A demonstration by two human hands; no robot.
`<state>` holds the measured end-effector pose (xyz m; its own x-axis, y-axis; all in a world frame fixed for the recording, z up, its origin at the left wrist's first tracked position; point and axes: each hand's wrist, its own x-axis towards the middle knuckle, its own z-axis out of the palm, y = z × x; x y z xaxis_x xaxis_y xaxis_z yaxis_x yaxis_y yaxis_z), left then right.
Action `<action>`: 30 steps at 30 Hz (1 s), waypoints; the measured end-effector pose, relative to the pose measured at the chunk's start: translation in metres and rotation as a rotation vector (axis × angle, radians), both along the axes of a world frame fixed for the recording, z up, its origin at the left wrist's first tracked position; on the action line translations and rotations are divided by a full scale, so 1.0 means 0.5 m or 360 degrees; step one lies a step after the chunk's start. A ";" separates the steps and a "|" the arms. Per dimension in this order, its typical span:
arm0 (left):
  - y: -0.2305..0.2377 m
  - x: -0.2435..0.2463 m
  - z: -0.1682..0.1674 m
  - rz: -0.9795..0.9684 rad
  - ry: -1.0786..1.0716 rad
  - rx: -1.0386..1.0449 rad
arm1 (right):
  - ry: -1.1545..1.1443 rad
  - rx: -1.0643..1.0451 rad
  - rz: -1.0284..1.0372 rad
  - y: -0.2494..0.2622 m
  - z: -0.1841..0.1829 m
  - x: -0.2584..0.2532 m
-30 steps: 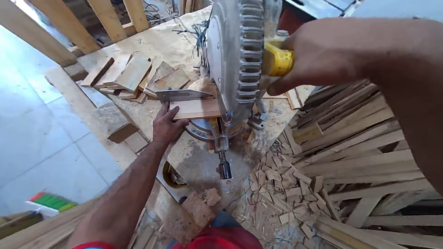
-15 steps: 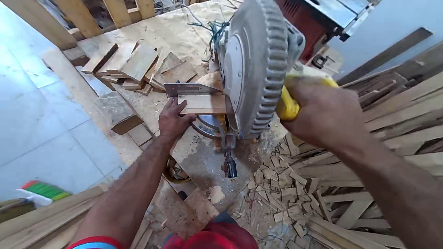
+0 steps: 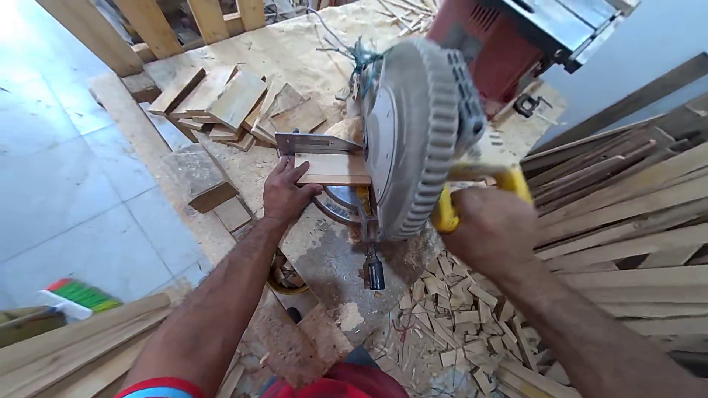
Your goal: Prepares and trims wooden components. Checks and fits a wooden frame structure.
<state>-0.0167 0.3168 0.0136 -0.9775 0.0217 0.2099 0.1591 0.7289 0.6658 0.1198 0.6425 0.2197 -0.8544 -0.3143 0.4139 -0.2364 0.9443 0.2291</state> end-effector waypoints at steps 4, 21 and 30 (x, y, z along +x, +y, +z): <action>-0.001 -0.006 0.016 0.0014 -0.0101 -0.0084 | -0.0305 0.0039 0.0070 0.015 0.044 -0.019; -0.046 0.261 0.098 0.0095 -0.0151 -0.0274 | 0.0170 -0.0384 0.0045 0.074 0.318 -0.200; -0.048 0.537 0.014 0.0035 -0.0011 -0.0115 | 0.0413 -0.0826 0.0246 0.135 0.212 -0.162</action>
<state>0.2518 0.2930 0.0204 -0.9794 0.0149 0.2015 0.1379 0.7784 0.6125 0.0388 0.7099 0.3257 -0.6654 -0.1278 0.7354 -0.3779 0.9074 -0.1842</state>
